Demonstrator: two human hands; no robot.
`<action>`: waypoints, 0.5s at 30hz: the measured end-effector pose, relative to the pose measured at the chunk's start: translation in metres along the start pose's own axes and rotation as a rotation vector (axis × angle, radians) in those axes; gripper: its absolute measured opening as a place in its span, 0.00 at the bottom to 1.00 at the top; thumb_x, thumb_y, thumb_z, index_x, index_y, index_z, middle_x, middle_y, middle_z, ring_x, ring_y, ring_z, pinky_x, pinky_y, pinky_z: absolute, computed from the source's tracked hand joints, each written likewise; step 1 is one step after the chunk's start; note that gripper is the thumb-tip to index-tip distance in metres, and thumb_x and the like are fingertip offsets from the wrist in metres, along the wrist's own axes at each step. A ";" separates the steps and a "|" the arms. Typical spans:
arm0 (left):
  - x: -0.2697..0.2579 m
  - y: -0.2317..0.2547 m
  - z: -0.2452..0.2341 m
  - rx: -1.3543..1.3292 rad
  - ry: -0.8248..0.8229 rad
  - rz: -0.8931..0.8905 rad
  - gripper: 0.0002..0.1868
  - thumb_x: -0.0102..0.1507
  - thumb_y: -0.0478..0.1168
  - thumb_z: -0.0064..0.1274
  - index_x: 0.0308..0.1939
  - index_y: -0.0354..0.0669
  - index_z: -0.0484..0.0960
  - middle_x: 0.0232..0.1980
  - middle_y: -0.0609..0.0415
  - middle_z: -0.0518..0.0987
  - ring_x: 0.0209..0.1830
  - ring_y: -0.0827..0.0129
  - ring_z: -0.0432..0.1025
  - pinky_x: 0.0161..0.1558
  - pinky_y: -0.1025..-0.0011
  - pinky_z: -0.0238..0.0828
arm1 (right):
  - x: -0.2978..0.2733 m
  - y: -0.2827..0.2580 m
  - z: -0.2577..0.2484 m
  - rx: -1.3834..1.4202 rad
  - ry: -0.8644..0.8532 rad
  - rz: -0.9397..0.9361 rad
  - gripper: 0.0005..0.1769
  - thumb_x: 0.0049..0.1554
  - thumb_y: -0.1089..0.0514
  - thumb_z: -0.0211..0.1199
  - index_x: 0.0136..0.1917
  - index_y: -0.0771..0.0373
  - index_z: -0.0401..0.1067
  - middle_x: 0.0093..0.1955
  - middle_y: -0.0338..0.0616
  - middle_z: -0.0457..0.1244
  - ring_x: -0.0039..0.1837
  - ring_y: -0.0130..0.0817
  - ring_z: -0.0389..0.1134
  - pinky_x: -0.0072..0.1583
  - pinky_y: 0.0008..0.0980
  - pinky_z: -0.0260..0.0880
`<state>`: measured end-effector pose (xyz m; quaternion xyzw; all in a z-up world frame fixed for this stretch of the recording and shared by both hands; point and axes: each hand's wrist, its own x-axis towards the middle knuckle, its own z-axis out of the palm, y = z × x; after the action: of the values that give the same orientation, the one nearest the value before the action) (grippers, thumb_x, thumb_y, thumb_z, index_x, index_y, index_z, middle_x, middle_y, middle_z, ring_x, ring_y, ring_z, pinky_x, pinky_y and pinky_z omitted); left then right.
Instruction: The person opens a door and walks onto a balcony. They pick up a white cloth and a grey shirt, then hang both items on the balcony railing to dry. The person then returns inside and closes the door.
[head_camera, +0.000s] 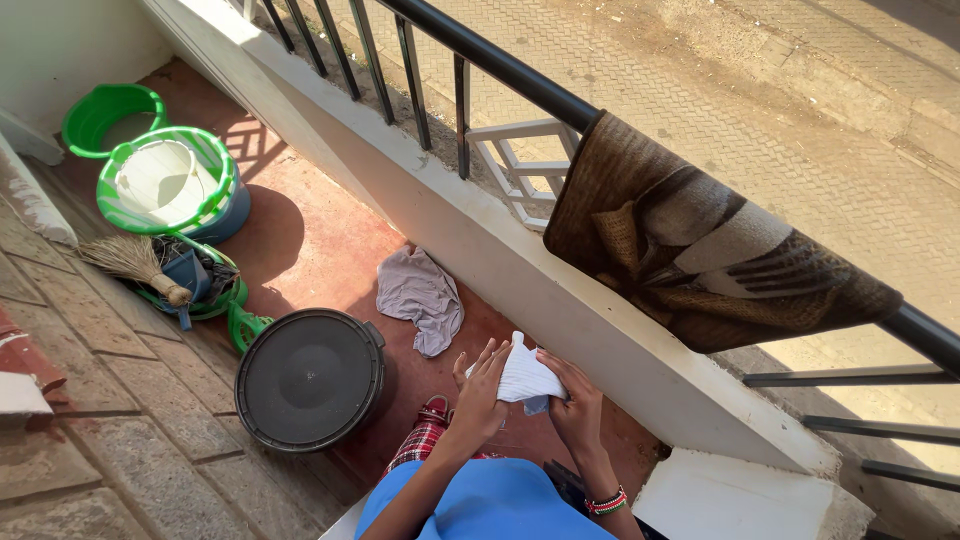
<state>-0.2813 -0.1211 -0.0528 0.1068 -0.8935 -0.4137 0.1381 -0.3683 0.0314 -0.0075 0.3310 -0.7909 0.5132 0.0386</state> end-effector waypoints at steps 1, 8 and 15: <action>0.002 0.001 0.003 -0.010 -0.006 0.008 0.39 0.54 0.32 0.49 0.72 0.37 0.65 0.74 0.42 0.70 0.80 0.53 0.54 0.74 0.45 0.24 | 0.000 0.001 -0.003 -0.017 0.024 -0.004 0.34 0.42 0.78 0.53 0.60 0.60 0.77 0.61 0.46 0.71 0.66 0.44 0.72 0.69 0.39 0.69; 0.023 -0.001 0.021 -0.195 -0.132 0.070 0.37 0.57 0.32 0.46 0.73 0.35 0.65 0.75 0.41 0.69 0.82 0.51 0.53 0.77 0.48 0.35 | -0.006 0.012 -0.014 -0.046 0.129 0.125 0.34 0.42 0.78 0.54 0.60 0.60 0.77 0.62 0.48 0.71 0.67 0.44 0.71 0.69 0.39 0.69; 0.066 0.002 0.029 -0.169 -0.255 0.156 0.37 0.56 0.30 0.44 0.72 0.34 0.66 0.74 0.40 0.70 0.80 0.48 0.54 0.76 0.46 0.30 | -0.001 0.034 -0.015 -0.033 0.237 0.266 0.34 0.43 0.77 0.55 0.60 0.59 0.78 0.60 0.47 0.72 0.66 0.43 0.73 0.66 0.37 0.73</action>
<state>-0.3532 -0.1197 -0.0589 -0.0282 -0.8713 -0.4858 0.0640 -0.3907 0.0524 -0.0274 0.1597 -0.8259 0.5363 0.0687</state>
